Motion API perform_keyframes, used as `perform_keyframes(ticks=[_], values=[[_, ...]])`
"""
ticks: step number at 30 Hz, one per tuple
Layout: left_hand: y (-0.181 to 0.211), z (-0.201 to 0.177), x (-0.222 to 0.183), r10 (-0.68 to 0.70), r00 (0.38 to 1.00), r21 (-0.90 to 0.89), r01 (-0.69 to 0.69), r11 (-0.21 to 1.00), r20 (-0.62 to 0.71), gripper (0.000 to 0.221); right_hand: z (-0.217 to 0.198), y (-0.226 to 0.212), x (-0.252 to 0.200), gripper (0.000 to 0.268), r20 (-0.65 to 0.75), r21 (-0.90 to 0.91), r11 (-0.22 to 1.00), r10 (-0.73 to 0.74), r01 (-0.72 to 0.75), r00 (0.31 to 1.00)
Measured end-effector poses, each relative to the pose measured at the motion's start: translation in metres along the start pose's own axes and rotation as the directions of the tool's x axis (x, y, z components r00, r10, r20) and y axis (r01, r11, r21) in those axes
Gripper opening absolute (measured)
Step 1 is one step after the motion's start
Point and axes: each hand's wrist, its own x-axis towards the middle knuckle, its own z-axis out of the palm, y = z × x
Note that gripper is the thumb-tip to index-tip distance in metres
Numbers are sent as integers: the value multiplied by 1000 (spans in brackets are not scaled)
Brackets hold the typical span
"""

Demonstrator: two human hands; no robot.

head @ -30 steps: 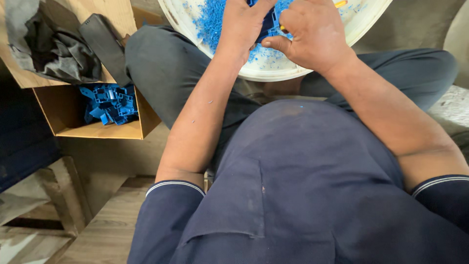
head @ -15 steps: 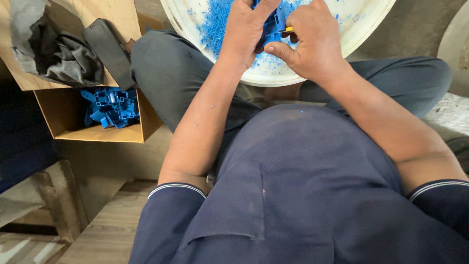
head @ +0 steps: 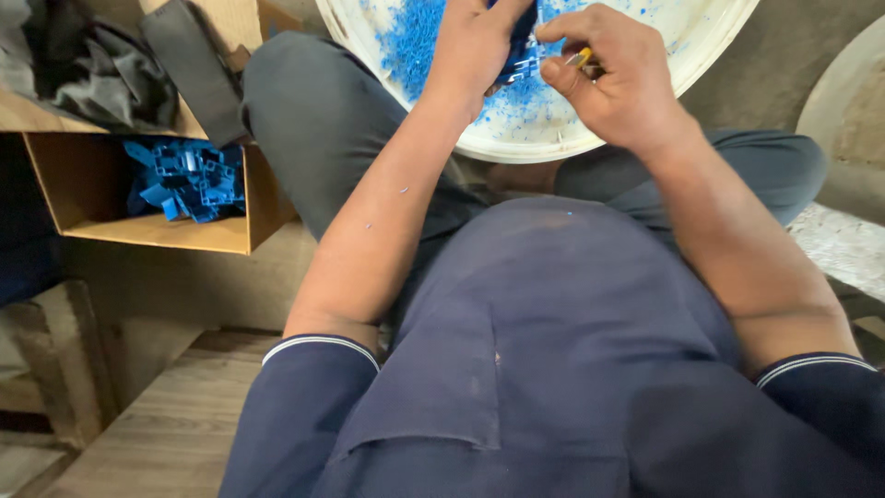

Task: The person uses a hand tool to remove excess material from various blue plastic components over a bucket of shavings.

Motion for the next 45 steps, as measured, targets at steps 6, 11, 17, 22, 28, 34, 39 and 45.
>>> perform_keyframes(ticks=[6,11,17,22,28,34,39,45], values=[[25,6,-6,-395,918,45,395,917,-3,27,-8,15,5,9,178,64,998,-1,-11,984],[51,9,-12,-427,902,91,421,903,68,22,-3,19,-4,12,133,237,967,61,-92,989],[23,8,-6,-373,928,47,374,926,-17,34,7,29,-16,19,70,874,406,438,-267,896],[9,4,-1,140,988,304,-116,945,-58,29,7,34,-9,12,-18,651,641,547,-405,837],[36,15,-20,236,971,374,-228,899,24,35,26,33,6,23,-126,245,955,203,-168,971],[54,16,-9,-77,993,167,92,982,-92,36,19,31,20,22,39,746,516,597,-421,801],[48,13,-9,-210,978,-24,210,977,20,36,20,6,26,22,135,816,347,662,-462,737],[90,9,-23,201,980,42,-201,979,5,29,-14,-20,-15,41,333,888,30,648,-459,685]])
